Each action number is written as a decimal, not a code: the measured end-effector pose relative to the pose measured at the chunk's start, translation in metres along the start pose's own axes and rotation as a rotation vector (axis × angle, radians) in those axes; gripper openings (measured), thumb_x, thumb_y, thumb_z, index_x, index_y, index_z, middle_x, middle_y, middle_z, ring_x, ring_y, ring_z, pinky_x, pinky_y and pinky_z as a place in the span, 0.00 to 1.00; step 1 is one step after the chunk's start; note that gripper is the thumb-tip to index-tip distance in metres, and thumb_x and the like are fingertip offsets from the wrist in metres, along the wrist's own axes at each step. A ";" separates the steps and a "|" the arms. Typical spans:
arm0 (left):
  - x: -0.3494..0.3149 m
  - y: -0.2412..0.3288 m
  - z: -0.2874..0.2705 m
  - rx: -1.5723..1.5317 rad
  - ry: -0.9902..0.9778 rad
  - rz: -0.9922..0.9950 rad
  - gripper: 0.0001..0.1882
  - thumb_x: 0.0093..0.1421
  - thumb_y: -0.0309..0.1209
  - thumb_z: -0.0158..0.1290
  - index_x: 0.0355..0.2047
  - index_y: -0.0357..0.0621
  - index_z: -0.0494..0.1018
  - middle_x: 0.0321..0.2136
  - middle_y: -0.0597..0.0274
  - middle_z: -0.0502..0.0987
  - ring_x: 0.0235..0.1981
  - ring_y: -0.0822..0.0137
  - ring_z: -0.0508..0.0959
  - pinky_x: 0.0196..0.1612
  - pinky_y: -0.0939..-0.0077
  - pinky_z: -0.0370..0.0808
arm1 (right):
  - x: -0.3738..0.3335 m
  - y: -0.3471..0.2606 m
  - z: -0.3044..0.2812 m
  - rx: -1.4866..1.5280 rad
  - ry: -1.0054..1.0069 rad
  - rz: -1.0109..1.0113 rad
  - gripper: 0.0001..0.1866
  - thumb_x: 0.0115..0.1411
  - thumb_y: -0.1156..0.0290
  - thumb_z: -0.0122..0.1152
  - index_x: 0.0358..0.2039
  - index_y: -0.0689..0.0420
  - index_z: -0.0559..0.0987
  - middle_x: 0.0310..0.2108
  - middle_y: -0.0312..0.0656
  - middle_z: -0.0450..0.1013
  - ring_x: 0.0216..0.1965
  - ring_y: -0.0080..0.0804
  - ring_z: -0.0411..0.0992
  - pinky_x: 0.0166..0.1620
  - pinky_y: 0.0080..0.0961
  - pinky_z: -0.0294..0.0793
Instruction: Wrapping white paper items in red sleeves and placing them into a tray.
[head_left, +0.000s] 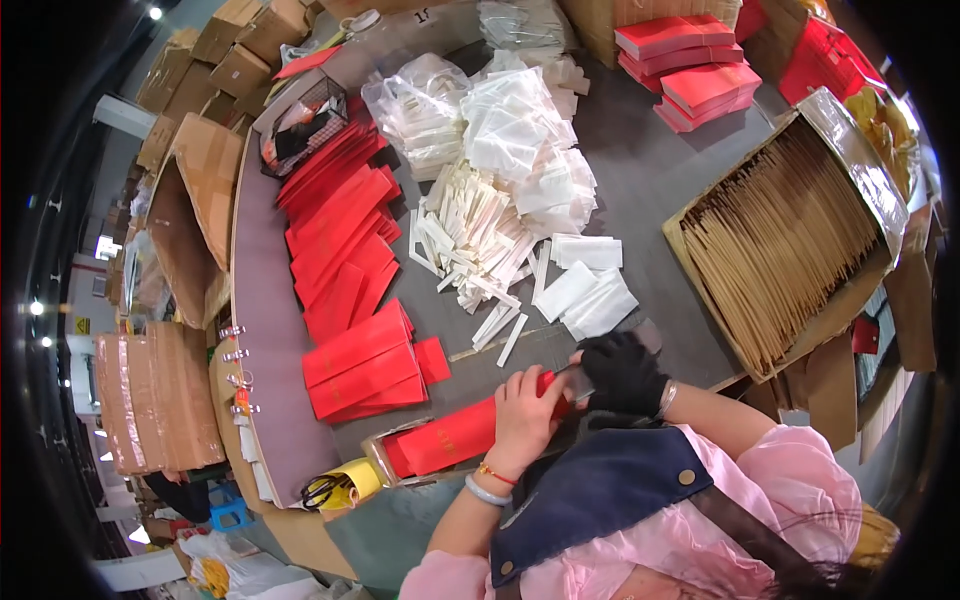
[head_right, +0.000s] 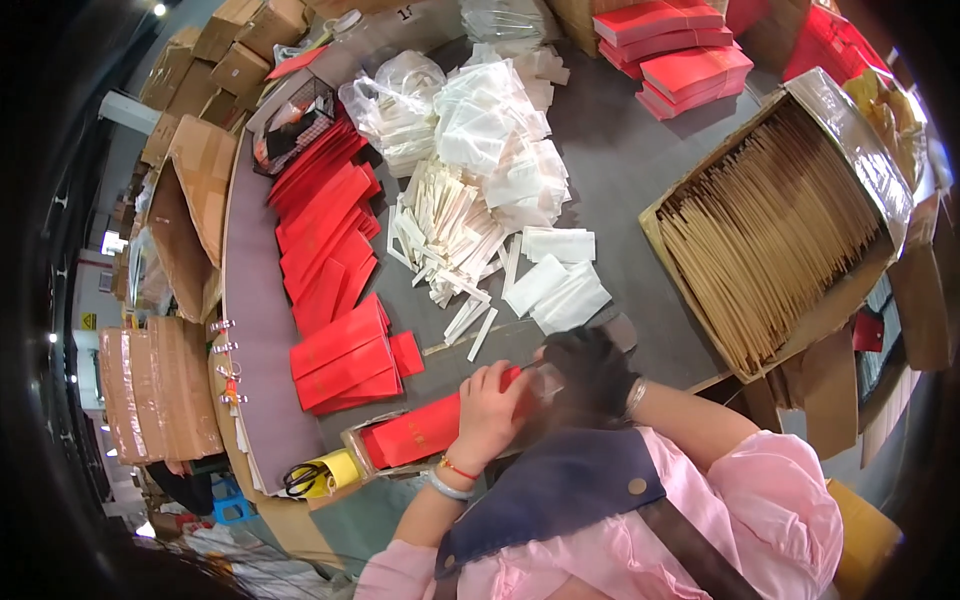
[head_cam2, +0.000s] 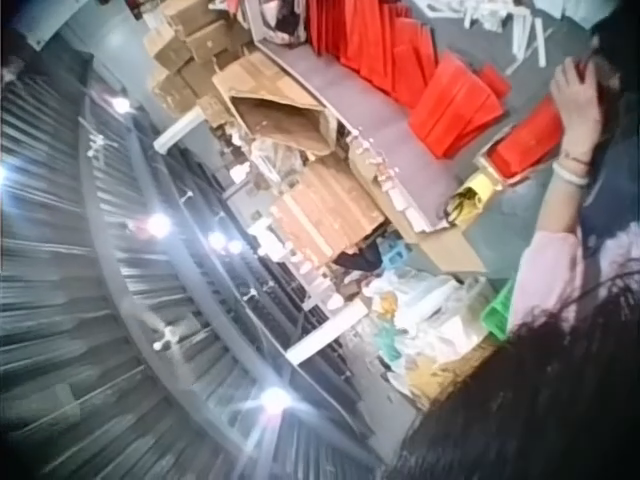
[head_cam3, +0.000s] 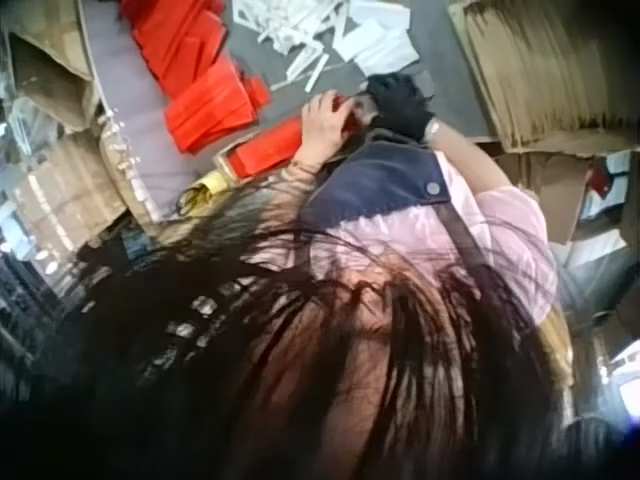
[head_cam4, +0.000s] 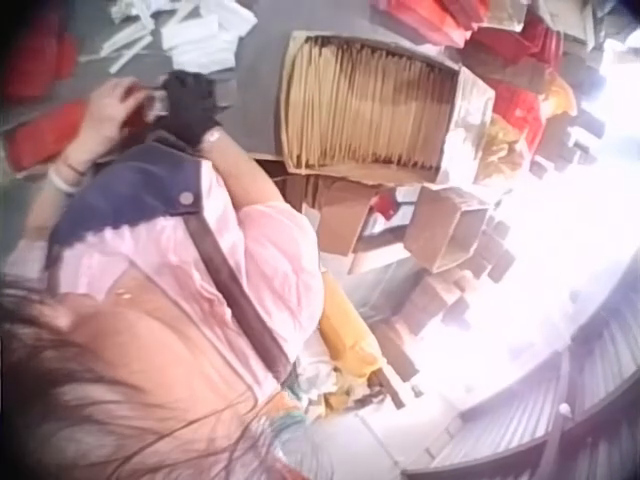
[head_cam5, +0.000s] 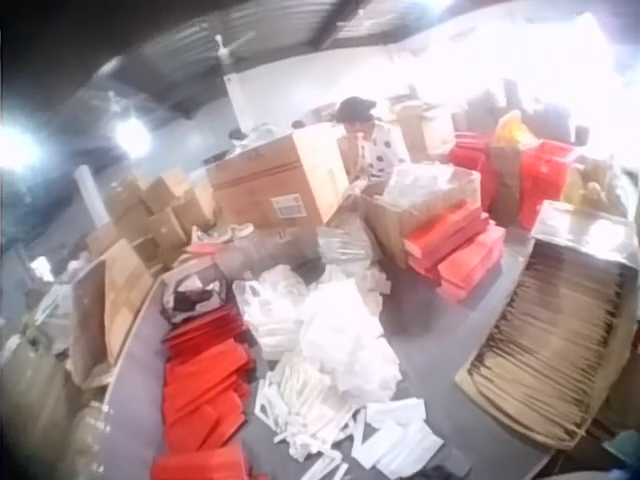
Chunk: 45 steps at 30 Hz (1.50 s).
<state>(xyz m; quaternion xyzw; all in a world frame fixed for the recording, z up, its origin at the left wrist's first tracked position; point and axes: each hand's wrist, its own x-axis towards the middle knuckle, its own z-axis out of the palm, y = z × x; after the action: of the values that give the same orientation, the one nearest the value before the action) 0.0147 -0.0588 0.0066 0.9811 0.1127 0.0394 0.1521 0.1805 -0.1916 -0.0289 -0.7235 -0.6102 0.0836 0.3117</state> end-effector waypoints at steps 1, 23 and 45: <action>0.001 -0.002 0.003 -0.026 -0.045 0.030 0.22 0.41 0.29 0.61 0.40 0.56 0.75 0.43 0.56 0.70 0.45 0.53 0.69 0.44 0.58 0.67 | 0.000 0.004 -0.005 -0.126 -0.050 -0.042 0.22 0.49 0.53 0.61 0.41 0.53 0.75 0.40 0.43 0.72 0.40 0.36 0.71 0.42 0.37 0.68; -0.048 -0.033 0.031 -0.211 0.203 -0.659 0.44 0.42 0.51 0.67 0.55 0.39 0.67 0.58 0.50 0.63 0.61 0.50 0.59 0.65 0.41 0.41 | -0.002 -0.014 -0.056 -0.299 -0.352 0.135 0.35 0.40 0.44 0.69 0.44 0.54 0.75 0.39 0.42 0.72 0.43 0.40 0.70 0.53 0.43 0.58; 0.038 -0.094 0.034 -0.019 0.197 -0.330 0.04 0.56 0.30 0.54 0.27 0.45 0.73 0.25 0.55 0.74 0.31 0.50 0.76 0.33 0.55 0.70 | -0.126 0.145 -0.144 -0.324 0.519 0.686 0.20 0.49 0.67 0.66 0.43 0.57 0.76 0.41 0.48 0.74 0.45 0.50 0.71 0.49 0.39 0.70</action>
<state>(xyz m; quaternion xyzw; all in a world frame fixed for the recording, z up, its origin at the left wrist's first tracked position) 0.0360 0.0276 -0.0526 0.9393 0.2858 0.1109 0.1539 0.3426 -0.3684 -0.0274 -0.9201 -0.2424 -0.0983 0.2915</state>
